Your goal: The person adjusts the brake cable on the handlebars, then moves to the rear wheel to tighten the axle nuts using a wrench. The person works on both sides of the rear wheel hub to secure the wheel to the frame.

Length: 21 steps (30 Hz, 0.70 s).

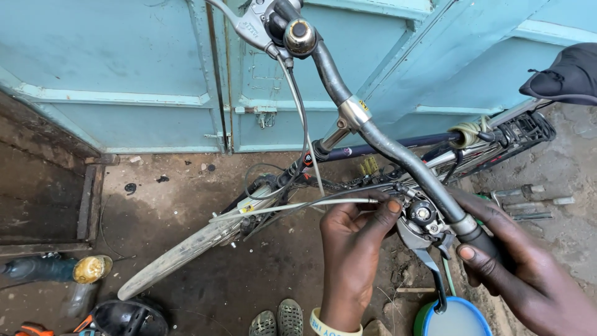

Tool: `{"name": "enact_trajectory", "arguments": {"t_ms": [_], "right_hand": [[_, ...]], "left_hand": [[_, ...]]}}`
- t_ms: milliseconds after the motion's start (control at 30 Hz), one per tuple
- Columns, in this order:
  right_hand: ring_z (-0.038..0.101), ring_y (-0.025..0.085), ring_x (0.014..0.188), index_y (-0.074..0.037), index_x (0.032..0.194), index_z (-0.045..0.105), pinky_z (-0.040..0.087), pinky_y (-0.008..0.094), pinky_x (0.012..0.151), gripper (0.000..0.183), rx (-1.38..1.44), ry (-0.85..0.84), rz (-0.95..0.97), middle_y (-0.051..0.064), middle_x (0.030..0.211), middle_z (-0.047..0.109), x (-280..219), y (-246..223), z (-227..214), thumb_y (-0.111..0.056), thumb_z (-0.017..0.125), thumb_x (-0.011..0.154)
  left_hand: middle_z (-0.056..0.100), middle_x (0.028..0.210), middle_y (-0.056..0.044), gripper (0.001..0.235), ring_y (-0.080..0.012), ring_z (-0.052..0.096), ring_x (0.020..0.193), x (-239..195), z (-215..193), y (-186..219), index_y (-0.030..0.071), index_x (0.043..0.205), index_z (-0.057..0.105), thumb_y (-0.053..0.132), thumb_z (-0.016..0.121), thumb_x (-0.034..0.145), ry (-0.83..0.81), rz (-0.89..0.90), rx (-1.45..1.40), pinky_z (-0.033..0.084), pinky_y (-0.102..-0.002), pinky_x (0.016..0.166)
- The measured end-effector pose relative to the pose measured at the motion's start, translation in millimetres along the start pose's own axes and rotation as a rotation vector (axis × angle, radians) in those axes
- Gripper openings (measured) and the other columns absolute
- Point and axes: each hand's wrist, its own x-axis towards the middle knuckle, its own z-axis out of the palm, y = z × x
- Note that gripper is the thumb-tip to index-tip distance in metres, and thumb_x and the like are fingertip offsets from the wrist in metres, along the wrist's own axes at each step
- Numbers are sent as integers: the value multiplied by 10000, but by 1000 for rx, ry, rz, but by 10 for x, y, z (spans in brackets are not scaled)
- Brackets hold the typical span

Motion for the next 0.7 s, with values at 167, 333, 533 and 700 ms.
{"name": "enact_trajectory", "arguments": {"t_ms": [167, 333, 533, 700], "right_hand": [[601, 194, 719, -275, 1539, 562, 578, 364, 583, 703, -29, 32, 34, -46, 1290, 679, 27, 31, 14, -165, 636, 849], [638, 186, 812, -274, 1539, 530, 584, 374, 569, 727, -53, 23, 51, -73, 1432, 623, 14, 17, 21, -163, 651, 830], [591, 114, 1233, -272, 1486, 609, 544, 400, 781, 702, 65, 96, 229, -131, 1585, 598, -36, -17, 73, -89, 664, 811], [501, 287, 665, -192, 1535, 662, 464, 415, 579, 727, 129, 137, 194, 109, 1029, 680, -27, 114, 49, 7, 697, 836]], "left_hand": [[786, 871, -105, 126, -209, 727, 851, 64, -53, -89, 1, 901, 784, 11, 823, 782, 17, 8, 2, 610, -360, 797], [798, 829, -119, 93, -196, 731, 799, 54, -28, -207, -26, 867, 797, -44, 803, 776, 71, 63, -58, 608, -350, 777], [817, 858, -177, 143, -298, 792, 858, 62, -69, -267, -42, 893, 803, -24, 814, 751, 105, 20, -106, 674, -454, 809], [804, 896, -126, 161, -225, 749, 866, 103, -129, -236, -22, 938, 803, -14, 802, 777, -24, -17, -83, 638, -391, 809]]}}
